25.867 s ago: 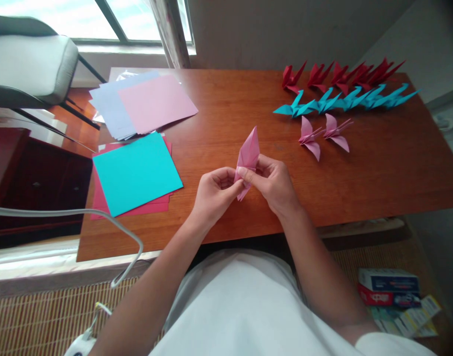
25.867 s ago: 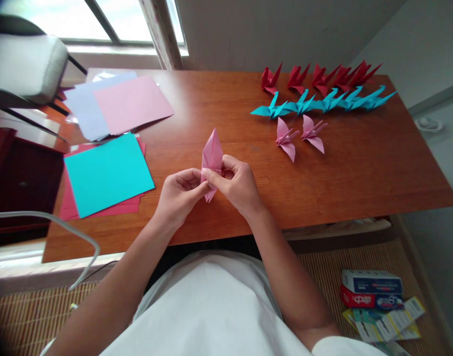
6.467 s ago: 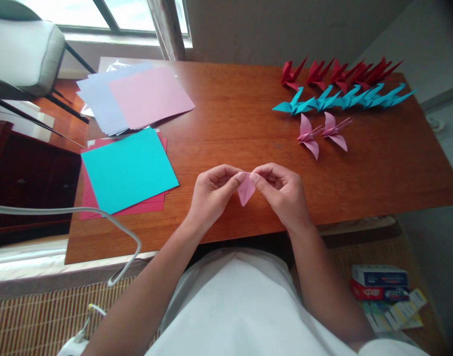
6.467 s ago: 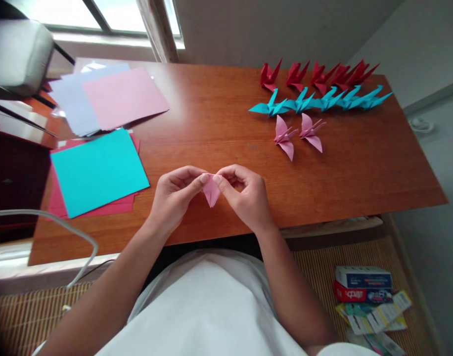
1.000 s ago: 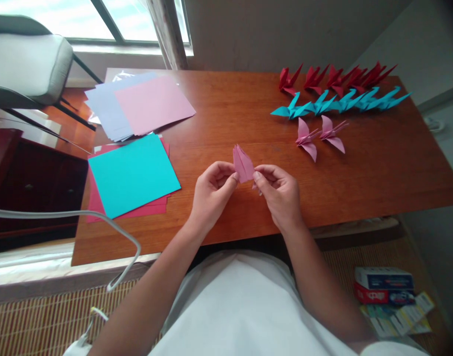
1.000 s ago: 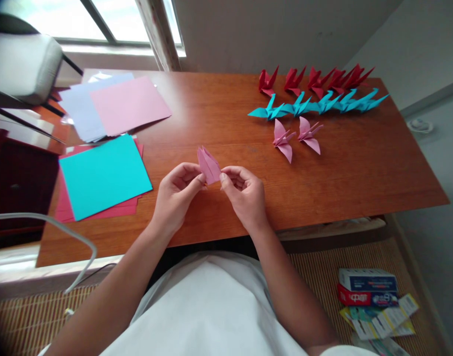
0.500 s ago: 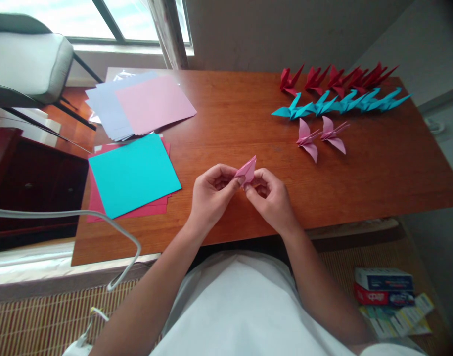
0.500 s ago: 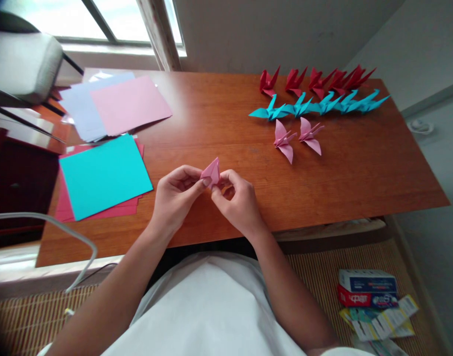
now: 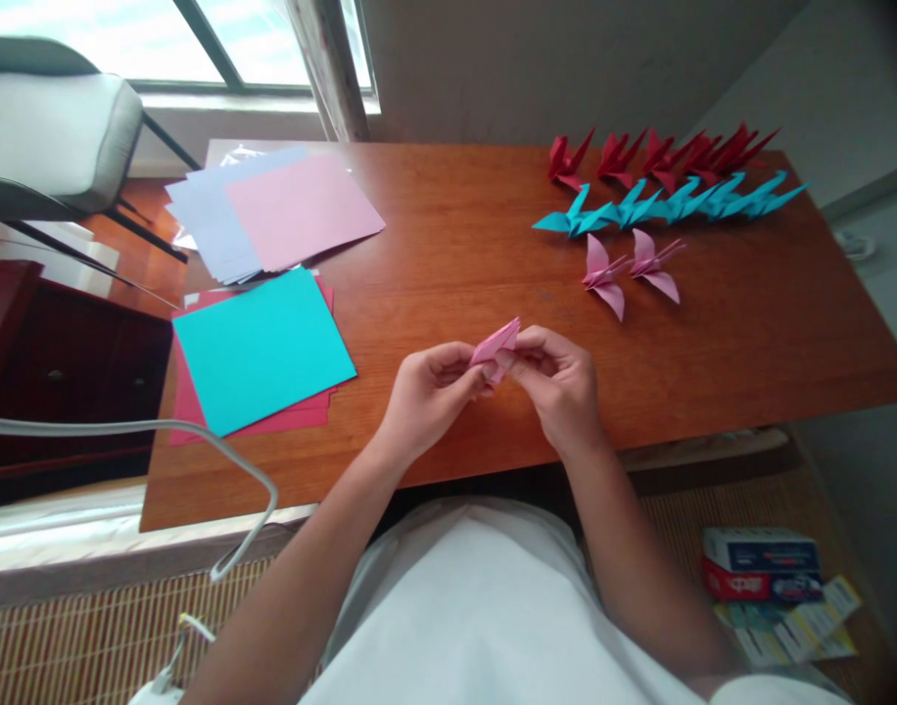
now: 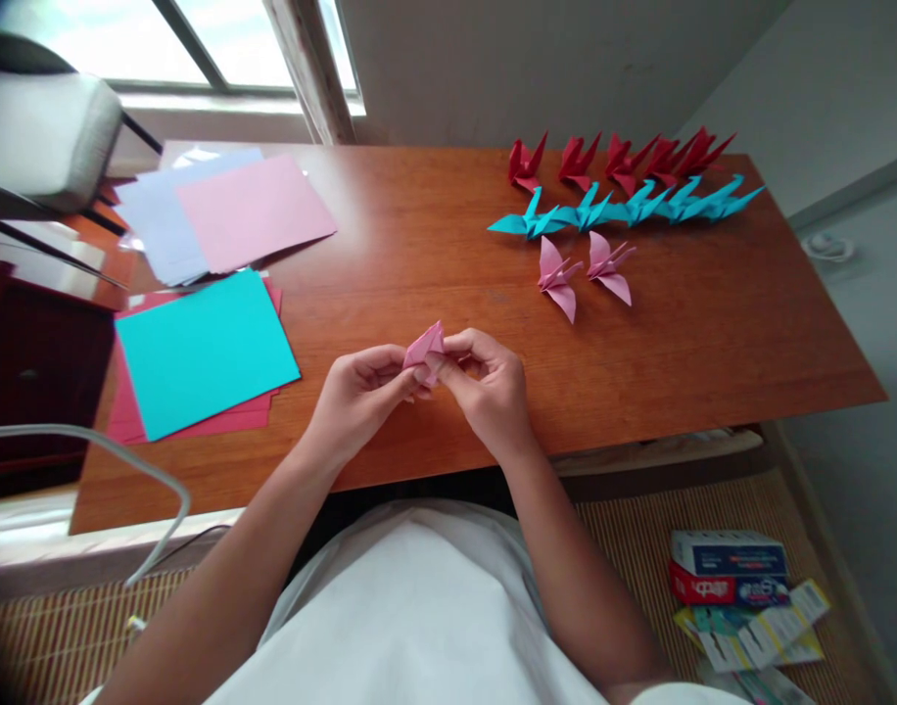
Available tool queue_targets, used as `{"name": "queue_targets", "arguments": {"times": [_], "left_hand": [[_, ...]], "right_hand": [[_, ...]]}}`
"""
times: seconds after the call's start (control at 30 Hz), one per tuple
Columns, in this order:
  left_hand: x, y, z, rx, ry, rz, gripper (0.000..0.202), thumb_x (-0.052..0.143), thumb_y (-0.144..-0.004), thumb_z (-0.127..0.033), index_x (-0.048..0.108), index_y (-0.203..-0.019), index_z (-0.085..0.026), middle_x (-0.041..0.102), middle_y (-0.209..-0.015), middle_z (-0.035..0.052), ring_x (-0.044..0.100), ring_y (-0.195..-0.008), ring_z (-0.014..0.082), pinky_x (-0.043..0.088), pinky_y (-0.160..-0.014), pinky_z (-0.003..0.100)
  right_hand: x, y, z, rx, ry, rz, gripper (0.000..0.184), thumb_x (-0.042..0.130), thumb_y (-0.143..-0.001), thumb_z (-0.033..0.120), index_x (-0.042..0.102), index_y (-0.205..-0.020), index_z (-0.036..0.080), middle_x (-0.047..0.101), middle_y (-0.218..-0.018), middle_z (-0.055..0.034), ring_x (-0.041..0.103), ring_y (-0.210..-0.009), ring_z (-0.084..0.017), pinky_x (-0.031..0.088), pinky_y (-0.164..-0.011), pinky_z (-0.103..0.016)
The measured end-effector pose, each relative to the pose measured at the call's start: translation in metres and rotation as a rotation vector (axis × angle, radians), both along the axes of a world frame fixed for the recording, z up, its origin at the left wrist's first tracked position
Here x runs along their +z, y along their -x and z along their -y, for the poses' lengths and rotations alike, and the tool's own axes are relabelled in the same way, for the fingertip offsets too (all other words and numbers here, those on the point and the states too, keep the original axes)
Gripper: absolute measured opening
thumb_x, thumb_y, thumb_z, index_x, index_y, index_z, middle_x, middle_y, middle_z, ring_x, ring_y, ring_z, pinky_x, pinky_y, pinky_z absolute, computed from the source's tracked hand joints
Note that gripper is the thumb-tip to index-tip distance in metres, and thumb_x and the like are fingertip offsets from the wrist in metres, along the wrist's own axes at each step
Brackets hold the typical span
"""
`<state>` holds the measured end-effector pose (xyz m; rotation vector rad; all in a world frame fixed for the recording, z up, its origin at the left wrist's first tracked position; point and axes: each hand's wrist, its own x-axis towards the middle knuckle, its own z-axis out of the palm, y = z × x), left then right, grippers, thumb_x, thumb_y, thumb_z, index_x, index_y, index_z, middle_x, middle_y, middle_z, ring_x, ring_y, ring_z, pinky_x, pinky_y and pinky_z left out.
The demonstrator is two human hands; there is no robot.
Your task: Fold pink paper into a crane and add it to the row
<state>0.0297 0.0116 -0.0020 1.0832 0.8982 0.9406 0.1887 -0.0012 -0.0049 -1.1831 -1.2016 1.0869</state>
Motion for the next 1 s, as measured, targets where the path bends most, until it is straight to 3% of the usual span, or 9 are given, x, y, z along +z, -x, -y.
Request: {"name": "queue_targets", "arguments": {"times": [0.17,0.37,0.77,0.87,1.0], "left_hand": [[0.001,0.001,0.001,0.017,-0.007,-0.025,0.022,0.081,-0.08,-0.035,0.074,-0.078,-0.014,0.073,-0.072,0.0028,0.065,-0.063,0.011,0.053,-0.06,0.02],[0.002,0.0,0.001,-0.024,0.031,-0.037,0.021,0.083,-0.078,-0.032,0.074,-0.078,-0.013,0.072,-0.071,0.0034,0.064,-0.062,0.0112,0.053,-0.06,0.02],[0.009,-0.001,0.0,-0.074,0.114,0.005,0.03,0.089,-0.071,-0.037,0.073,-0.078,-0.012,0.071,-0.069,0.002,0.062,-0.059,0.0096,0.05,-0.056,0.018],[0.006,-0.001,0.001,-0.039,0.082,0.006,0.029,0.088,-0.073,-0.038,0.074,-0.079,-0.013,0.072,-0.071,0.0023,0.063,-0.061,0.0103,0.052,-0.058,0.019],[0.003,0.0,0.002,0.041,0.036,-0.033,0.028,0.084,-0.077,-0.04,0.074,-0.076,-0.014,0.074,-0.073,0.0038,0.066,-0.064,0.0125,0.054,-0.061,0.022]], "right_hand": [[0.006,-0.002,-0.003,0.036,0.003,0.051,0.005,0.075,-0.087,0.028,0.074,-0.087,0.023,0.073,-0.086,0.0004,0.065,-0.077,-0.015,0.051,-0.07,-0.03],[0.005,-0.005,-0.009,-0.006,-0.002,-0.055,0.007,0.079,-0.082,0.023,0.074,-0.078,0.023,0.07,-0.075,0.0029,0.061,-0.069,-0.012,0.048,-0.063,-0.026],[0.004,-0.002,-0.015,-0.169,-0.063,0.043,0.021,0.076,-0.087,0.04,0.073,-0.077,0.022,0.065,-0.066,0.0035,0.054,-0.058,-0.01,0.043,-0.054,-0.024],[0.006,-0.002,-0.016,-0.134,-0.047,0.053,0.021,0.075,-0.088,0.043,0.073,-0.082,0.022,0.068,-0.072,0.0026,0.058,-0.062,-0.01,0.046,-0.058,-0.024],[0.01,-0.006,-0.018,0.025,0.003,0.088,0.022,0.078,-0.084,0.045,0.075,-0.09,0.024,0.074,-0.086,-0.0002,0.066,-0.076,-0.015,0.053,-0.067,-0.027]]}}
